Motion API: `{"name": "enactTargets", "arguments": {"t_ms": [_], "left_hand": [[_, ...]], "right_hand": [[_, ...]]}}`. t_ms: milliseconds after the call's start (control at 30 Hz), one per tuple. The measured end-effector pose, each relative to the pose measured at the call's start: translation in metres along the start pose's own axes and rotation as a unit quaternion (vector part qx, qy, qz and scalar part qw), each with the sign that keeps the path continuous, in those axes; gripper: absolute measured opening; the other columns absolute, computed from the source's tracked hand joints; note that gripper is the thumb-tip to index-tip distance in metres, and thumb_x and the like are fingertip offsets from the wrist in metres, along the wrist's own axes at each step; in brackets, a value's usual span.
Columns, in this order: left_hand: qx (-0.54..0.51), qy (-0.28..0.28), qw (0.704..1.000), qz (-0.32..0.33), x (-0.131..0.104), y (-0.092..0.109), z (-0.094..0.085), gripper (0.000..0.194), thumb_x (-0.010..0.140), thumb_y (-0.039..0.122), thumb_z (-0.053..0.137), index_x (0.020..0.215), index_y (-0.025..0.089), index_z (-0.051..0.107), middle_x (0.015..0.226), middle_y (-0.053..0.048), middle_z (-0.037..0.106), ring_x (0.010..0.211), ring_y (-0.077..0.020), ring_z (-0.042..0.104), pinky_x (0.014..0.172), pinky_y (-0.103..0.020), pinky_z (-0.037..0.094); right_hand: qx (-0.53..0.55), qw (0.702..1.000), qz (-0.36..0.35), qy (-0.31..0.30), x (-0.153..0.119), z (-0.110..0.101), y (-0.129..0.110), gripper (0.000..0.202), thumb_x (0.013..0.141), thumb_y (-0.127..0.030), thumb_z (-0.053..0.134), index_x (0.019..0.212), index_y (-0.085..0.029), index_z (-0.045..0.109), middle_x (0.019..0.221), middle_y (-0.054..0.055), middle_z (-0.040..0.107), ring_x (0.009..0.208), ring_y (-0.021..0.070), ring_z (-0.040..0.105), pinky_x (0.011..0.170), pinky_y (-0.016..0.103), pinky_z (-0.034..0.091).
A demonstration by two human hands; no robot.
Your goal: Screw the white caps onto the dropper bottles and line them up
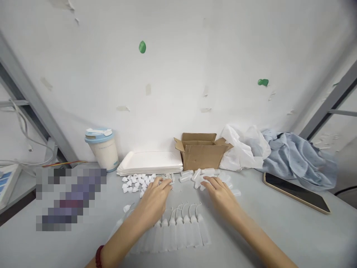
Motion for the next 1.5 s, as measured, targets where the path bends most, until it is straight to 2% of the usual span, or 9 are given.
{"name": "enactTargets", "arguments": {"t_ms": [367, 500, 600, 733, 900, 1033, 1133, 1267, 1500], "left_hand": [[-0.046, -0.008, 0.999, -0.017, 0.002, -0.002, 0.001, 0.059, 0.066, -0.008, 0.037, 0.114, 0.017, 0.062, 0.122, -0.008, 0.061, 0.116, -0.0274, 0.047, 0.094, -0.045, 0.042], [-0.132, 0.05, 0.99, -0.028, 0.002, -0.001, -0.019, 0.052, 0.076, 0.0, 0.035, 0.117, 0.019, 0.06, 0.123, -0.008, 0.061, 0.116, -0.0242, 0.05, 0.098, -0.045, 0.042], [-0.207, 0.113, 0.968, -0.09, -0.001, -0.005, -0.04, 0.041, 0.082, 0.014, 0.036, 0.113, 0.02, 0.062, 0.122, -0.007, 0.062, 0.111, -0.0238, 0.055, 0.094, -0.043, 0.046], [-0.336, 0.161, 0.907, -0.196, -0.012, -0.019, -0.053, 0.027, 0.079, 0.032, 0.052, 0.097, 0.019, 0.066, 0.106, -0.007, 0.068, 0.085, -0.0221, 0.063, 0.075, -0.035, 0.051], [-0.53, 0.154, 0.788, -0.273, -0.023, -0.027, -0.037, 0.023, 0.069, 0.035, 0.07, 0.08, 0.016, 0.066, 0.074, -0.002, 0.067, 0.071, -0.0162, 0.062, 0.072, -0.028, 0.05], [-0.696, 0.067, 0.654, -0.289, -0.026, -0.001, -0.014, 0.028, 0.065, 0.027, 0.078, 0.088, 0.013, 0.07, 0.077, -0.004, 0.069, 0.073, -0.0135, 0.063, 0.08, -0.026, 0.05], [-0.754, 0.023, 0.592, -0.283, -0.028, 0.022, -0.008, 0.024, 0.062, 0.022, 0.081, 0.082, 0.011, 0.072, 0.078, -0.006, 0.07, 0.072, -0.0123, 0.062, 0.08, -0.024, 0.05], [-0.777, 0.011, 0.562, -0.285, -0.032, 0.036, -0.004, 0.022, 0.062, 0.021, 0.082, 0.079, 0.011, 0.074, 0.076, -0.005, 0.069, 0.069, -0.0114, 0.061, 0.077, -0.023, 0.051], [-0.775, 0.025, 0.558, -0.296, -0.034, 0.038, 0.001, 0.023, 0.059, 0.023, 0.084, 0.076, 0.012, 0.073, 0.073, -0.003, 0.065, 0.067, -0.0105, 0.06, 0.074, -0.022, 0.051]], "right_hand": [[-0.057, 0.997, 0.01, -0.057, 0.007, 0.007, -0.001, 0.05, 0.071, 0.012, 0.04, 0.104, -0.017, 0.065, 0.108, 0.011, 0.062, 0.096, 0.0245, 0.053, 0.074, 0.032, 0.038], [-0.045, 0.998, 0.0, -0.052, 0.006, 0.004, -0.004, 0.046, 0.072, 0.011, 0.04, 0.101, -0.016, 0.064, 0.109, 0.011, 0.063, 0.099, 0.0252, 0.053, 0.075, 0.032, 0.039], [-0.019, 0.998, -0.004, -0.066, 0.006, 0.004, -0.008, 0.046, 0.071, 0.013, 0.039, 0.099, -0.016, 0.062, 0.105, 0.009, 0.066, 0.098, 0.0238, 0.054, 0.074, 0.031, 0.038], [0.01, 0.998, -0.01, -0.055, 0.006, 0.004, -0.014, 0.043, 0.073, 0.012, 0.04, 0.098, -0.016, 0.061, 0.099, 0.008, 0.067, 0.094, 0.022, 0.057, 0.074, 0.03, 0.038], [0.119, 0.992, -0.035, 0.025, 0.003, -0.008, -0.026, 0.036, 0.081, 0.004, 0.043, 0.107, -0.016, 0.055, 0.103, 0.01, 0.064, 0.093, 0.0231, 0.059, 0.075, 0.033, 0.046], [0.271, 0.955, -0.05, 0.109, -0.004, -0.029, -0.045, 0.031, 0.089, -0.004, 0.042, 0.116, -0.018, 0.048, 0.105, 0.01, 0.058, 0.093, 0.0193, 0.06, 0.077, 0.031, 0.051], [0.313, 0.938, -0.075, 0.126, -0.01, -0.039, -0.062, 0.032, 0.09, -0.005, 0.043, 0.119, -0.019, 0.046, 0.105, 0.01, 0.056, 0.094, 0.0185, 0.059, 0.078, 0.029, 0.053], [0.323, 0.929, -0.111, 0.141, -0.016, -0.048, -0.075, 0.035, 0.089, -0.003, 0.041, 0.121, -0.016, 0.046, 0.104, 0.012, 0.054, 0.092, 0.0179, 0.059, 0.075, 0.027, 0.054], [0.312, 0.929, -0.128, 0.152, -0.017, -0.051, -0.075, 0.037, 0.089, -0.001, 0.042, 0.122, -0.015, 0.048, 0.101, 0.013, 0.055, 0.088, 0.0184, 0.06, 0.072, 0.028, 0.055]]}}
Point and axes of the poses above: each hand's wrist, its own x-axis towards the middle knuckle, its own z-axis out of the palm, y = z × x, the point moved 6 cm from there along x, towards the middle knuckle
